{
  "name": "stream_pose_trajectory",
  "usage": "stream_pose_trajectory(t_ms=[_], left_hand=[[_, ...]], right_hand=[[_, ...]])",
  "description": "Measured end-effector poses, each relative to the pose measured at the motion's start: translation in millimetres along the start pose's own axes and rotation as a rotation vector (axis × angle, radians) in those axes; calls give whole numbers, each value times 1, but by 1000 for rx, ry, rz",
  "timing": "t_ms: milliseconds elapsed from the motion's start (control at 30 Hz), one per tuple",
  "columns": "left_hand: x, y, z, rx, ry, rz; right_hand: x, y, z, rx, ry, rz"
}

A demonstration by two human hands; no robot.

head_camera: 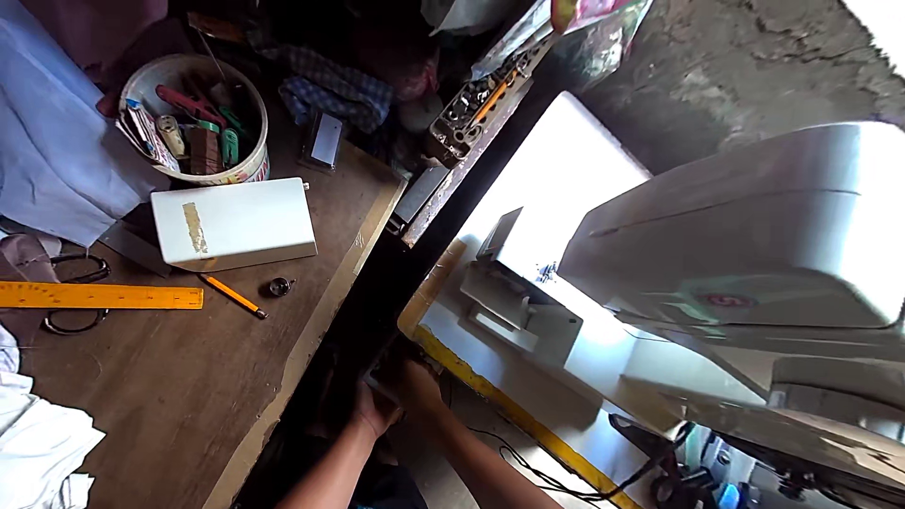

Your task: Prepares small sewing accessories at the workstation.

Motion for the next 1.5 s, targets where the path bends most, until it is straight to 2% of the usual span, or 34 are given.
stream_pose_trajectory(t_ms=[133,333,467,700,900,1000,1100,1267,1367,1500], left_hand=[[1,2,3,0,8,-4],[1,1,4,-30,-1,-4],[1,3,6,-16,27,4],[2,4,8,-35,28,18],[1,7,4,49,-38,25],[0,6,3,59,-39,23],[0,2,-2,70,-33,28],[2,2,2,-8,12,46],[6,5,4,-84,52,21],[3,11,4,-126,-59,11]], right_hand=[[-1,-4,1,-7,26,-24],[-1,-8,-5,21,-137,-187],[-2,-1,2,-12,-130,-260],[2,-8,8,-20,-108,-129],[1,-6,12,11,-125,-68],[2,-7,14,-2,-121,-67],[1,-8,12,-3,-161,-140],[-1,3,9,26,-185,-222],[7,13,8,122,-206,-254],[18,26,10,69,-143,-175]])
Point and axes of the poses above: each hand's wrist, its own y-axis away from the middle knuckle, its own z-axis out of the palm, x = y × z, the point moved 9 cm from there along -y, towards the middle knuckle, and after that the axes turned 7 degrees about y, right-handed, at the moved point
